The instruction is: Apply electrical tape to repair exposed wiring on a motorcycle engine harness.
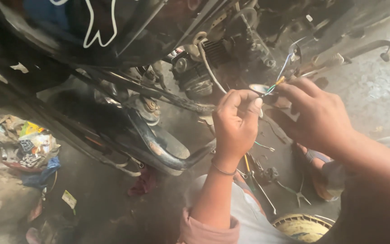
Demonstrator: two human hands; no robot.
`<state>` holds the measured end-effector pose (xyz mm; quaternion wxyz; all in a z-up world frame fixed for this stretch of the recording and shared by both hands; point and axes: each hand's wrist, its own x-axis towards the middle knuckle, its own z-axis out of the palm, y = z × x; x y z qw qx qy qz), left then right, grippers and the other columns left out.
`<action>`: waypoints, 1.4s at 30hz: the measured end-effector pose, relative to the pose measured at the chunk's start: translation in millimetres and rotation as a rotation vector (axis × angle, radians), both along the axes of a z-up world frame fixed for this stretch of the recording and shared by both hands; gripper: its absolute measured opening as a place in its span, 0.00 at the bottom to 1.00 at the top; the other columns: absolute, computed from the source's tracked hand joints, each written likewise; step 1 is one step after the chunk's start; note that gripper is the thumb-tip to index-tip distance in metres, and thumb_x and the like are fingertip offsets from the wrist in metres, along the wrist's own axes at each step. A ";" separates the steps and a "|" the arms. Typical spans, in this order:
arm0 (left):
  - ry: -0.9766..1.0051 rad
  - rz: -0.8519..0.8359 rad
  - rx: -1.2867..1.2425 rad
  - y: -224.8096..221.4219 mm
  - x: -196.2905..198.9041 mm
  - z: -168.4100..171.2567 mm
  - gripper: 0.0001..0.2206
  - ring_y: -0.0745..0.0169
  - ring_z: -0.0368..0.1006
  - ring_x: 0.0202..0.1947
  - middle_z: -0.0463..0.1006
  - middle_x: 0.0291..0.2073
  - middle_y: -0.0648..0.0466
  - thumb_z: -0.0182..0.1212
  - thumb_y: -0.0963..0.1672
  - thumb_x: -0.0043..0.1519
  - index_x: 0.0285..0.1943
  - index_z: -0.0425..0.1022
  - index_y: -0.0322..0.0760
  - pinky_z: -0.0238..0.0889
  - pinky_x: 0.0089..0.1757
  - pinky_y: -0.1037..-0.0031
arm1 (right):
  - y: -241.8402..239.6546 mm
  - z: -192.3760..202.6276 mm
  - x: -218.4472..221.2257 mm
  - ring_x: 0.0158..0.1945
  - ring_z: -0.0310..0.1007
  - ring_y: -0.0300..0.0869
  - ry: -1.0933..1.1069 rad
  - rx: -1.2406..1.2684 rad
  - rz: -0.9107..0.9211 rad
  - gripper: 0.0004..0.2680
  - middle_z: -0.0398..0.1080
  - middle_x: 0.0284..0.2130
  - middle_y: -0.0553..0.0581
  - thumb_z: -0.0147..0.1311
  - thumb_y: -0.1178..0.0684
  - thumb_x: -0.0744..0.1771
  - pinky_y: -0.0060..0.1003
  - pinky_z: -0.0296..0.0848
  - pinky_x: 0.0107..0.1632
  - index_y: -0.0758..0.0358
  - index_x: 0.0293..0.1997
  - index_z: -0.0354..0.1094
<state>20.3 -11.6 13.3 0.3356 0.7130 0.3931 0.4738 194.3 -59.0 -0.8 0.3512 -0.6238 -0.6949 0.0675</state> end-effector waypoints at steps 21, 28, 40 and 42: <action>0.144 -0.025 0.229 -2.3 2.0 0.2 0.06 0.53 0.73 0.38 0.78 0.37 0.53 0.63 0.38 0.60 0.43 0.79 0.39 0.63 0.43 0.66 | 5.7 30.6 8.6 0.56 0.63 0.40 -0.255 -0.440 0.014 0.14 0.67 0.52 0.49 0.46 0.43 0.72 0.35 0.64 0.51 0.57 0.59 0.68; 0.099 -0.038 0.184 -7.9 9.7 3.4 0.02 0.54 0.73 0.41 0.76 0.38 0.53 0.65 0.40 0.64 0.42 0.77 0.40 0.65 0.45 0.69 | 19.9 -11.7 19.1 0.62 0.56 0.51 0.091 -0.082 0.013 0.06 0.72 0.50 0.53 0.59 0.52 0.68 0.51 0.54 0.61 0.59 0.45 0.80; 0.163 0.087 0.202 -2.6 5.5 -9.9 0.04 0.52 0.77 0.40 0.80 0.37 0.53 0.61 0.42 0.68 0.42 0.73 0.37 0.64 0.47 0.65 | -7.5 10.1 7.2 0.38 0.78 0.46 0.176 -0.354 -0.005 0.16 0.75 0.40 0.56 0.65 0.42 0.63 0.43 0.74 0.40 0.58 0.51 0.76; 0.103 0.088 0.179 -0.8 5.2 -5.6 0.03 0.51 0.75 0.40 0.80 0.38 0.53 0.61 0.42 0.68 0.44 0.74 0.37 0.66 0.47 0.66 | -1.4 2.4 6.1 0.50 0.73 0.53 0.208 -0.017 0.181 0.11 0.74 0.46 0.62 0.62 0.48 0.65 0.45 0.72 0.51 0.65 0.45 0.74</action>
